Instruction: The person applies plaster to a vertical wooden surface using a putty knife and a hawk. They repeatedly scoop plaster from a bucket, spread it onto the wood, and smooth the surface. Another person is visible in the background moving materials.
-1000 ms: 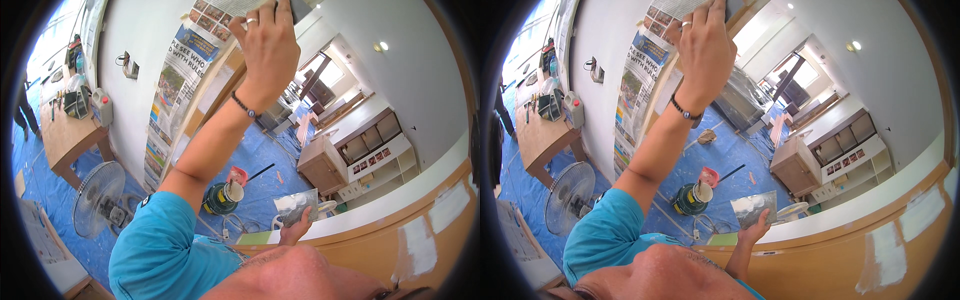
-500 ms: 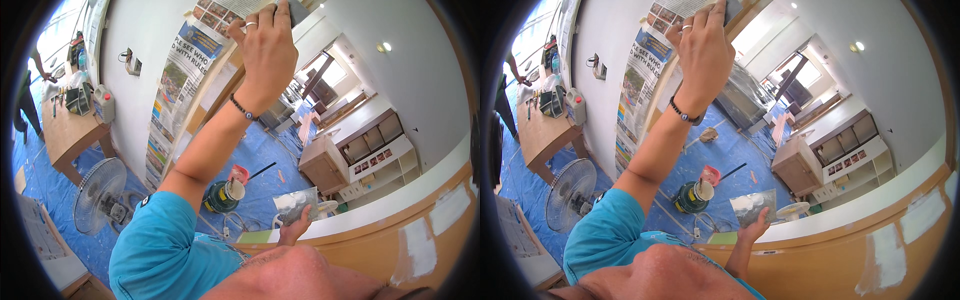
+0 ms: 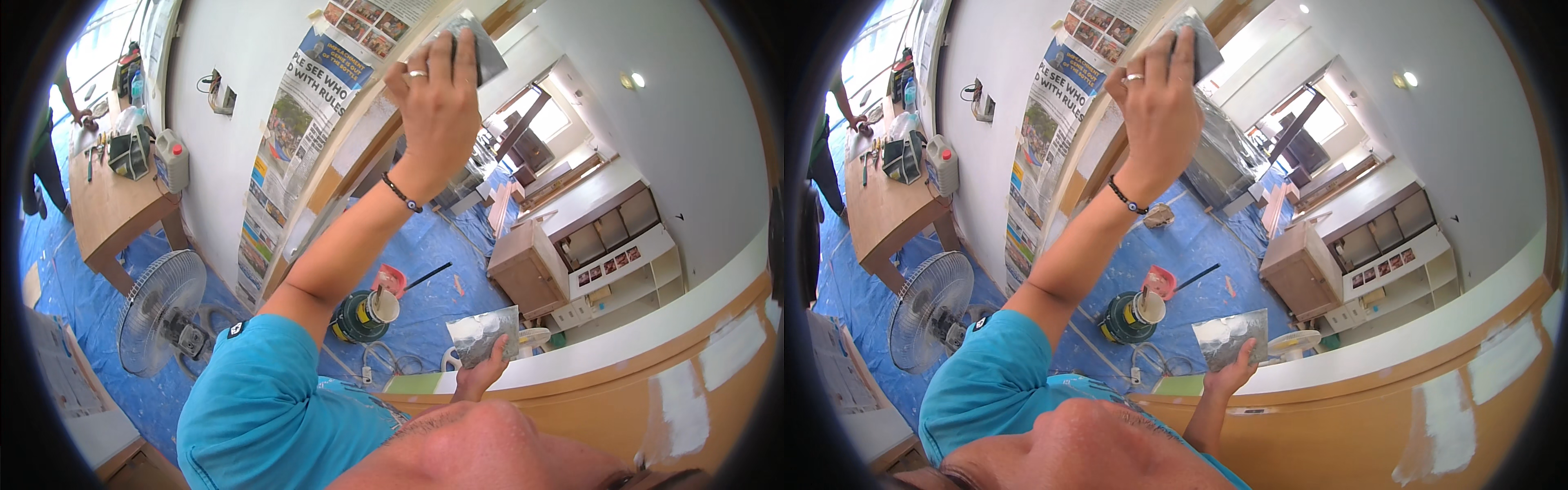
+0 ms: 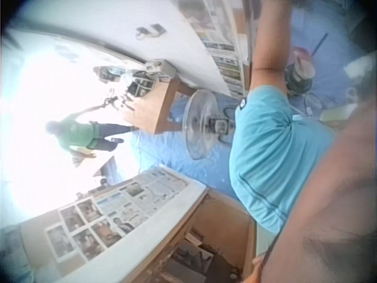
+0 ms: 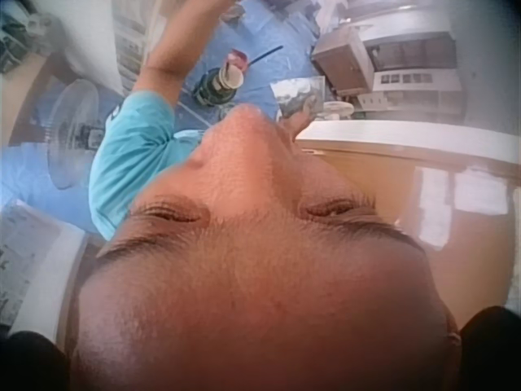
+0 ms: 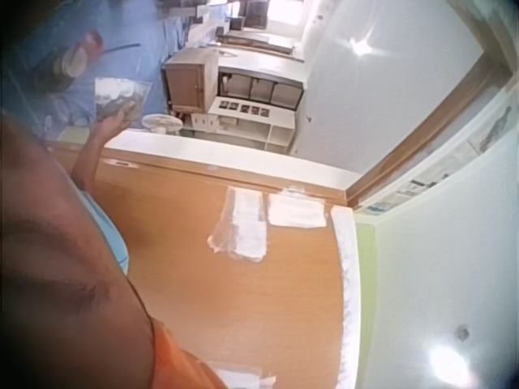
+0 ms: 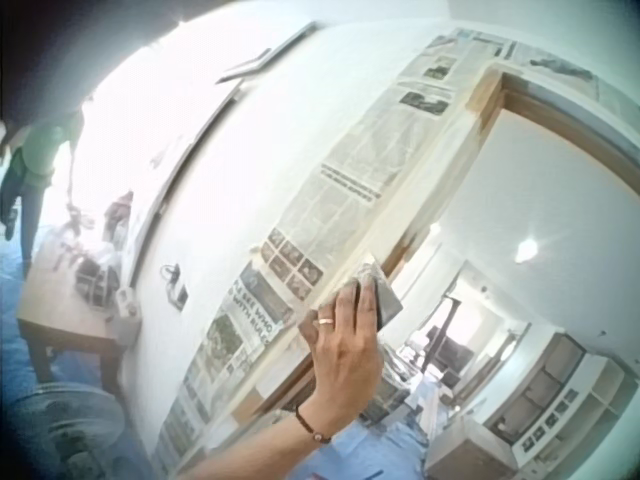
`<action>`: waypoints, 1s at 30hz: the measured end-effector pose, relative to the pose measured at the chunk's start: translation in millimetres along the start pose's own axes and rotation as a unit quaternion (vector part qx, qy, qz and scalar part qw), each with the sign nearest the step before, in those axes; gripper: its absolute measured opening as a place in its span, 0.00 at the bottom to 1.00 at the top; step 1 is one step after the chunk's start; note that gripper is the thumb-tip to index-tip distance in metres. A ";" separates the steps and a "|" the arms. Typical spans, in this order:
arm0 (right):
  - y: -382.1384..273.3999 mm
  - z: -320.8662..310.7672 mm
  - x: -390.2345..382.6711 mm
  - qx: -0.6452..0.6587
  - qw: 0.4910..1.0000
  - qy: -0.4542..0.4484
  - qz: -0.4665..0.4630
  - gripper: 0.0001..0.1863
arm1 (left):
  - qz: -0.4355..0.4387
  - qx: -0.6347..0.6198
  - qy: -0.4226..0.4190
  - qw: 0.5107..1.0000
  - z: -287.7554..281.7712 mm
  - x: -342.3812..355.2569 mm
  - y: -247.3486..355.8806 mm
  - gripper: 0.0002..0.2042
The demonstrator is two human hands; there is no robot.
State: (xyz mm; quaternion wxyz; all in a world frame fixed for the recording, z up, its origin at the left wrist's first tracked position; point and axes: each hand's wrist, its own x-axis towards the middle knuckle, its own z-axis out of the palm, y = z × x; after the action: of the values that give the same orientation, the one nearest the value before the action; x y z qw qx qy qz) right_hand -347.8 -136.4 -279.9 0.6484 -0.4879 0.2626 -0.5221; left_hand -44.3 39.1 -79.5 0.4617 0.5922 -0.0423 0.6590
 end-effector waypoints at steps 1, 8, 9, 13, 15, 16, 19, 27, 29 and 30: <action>0.0 0.3 -0.1 0.000 1.000 0.004 0.000 0.39 | 0.002 -0.003 -0.019 1.000 -0.4 -1.4 3.4 0.29; 1.1 0.2 -0.1 -0.008 1.000 0.002 -0.003 0.37 | -0.017 -0.040 -0.030 0.999 -18.3 -13.4 -5.2 0.30; 2.0 -0.6 0.6 -0.001 1.000 -0.009 -0.011 0.36 | -0.029 -0.018 -0.023 0.999 -13.0 -8.8 -8.9 0.32; 4.1 -6.3 2.7 0.002 1.000 -0.007 -0.007 0.33 | -0.017 -0.009 -0.044 0.999 -3.9 -6.2 -3.8 0.30; 5.2 -8.9 3.2 -0.012 1.000 0.004 -0.002 0.33 | -0.003 -0.069 -0.051 0.996 -12.2 -13.6 -0.3 0.29; 5.7 -9.3 4.1 -0.011 1.000 0.009 -0.003 0.33 | 0.003 -0.099 -0.062 0.993 -16.5 -15.9 -0.5 0.28; 7.0 -9.1 5.6 -0.013 1.000 -0.014 -0.012 0.33 | -0.011 -0.065 -0.037 0.997 -21.9 -15.1 -6.1 0.27; 9.1 -5.6 5.0 -0.010 1.000 -0.024 -0.017 0.31 | 0.002 -0.066 -0.079 0.995 -20.2 -21.9 -0.1 0.30; 8.6 -5.5 5.0 -0.013 0.999 -0.034 -0.018 0.31 | -0.023 -0.080 -0.109 0.991 -32.7 -34.1 -3.2 0.32; 8.5 -5.3 4.9 -0.014 0.999 -0.032 -0.015 0.31 | -0.029 -0.061 -0.093 0.993 -34.7 -35.9 -7.7 0.32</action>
State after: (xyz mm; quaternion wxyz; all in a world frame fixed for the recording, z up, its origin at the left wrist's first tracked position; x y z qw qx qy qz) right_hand -347.2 -143.1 -288.8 0.6419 -0.5173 0.2416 -0.5118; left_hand -69.5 44.4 -122.9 0.5101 0.6227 -0.1082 0.5834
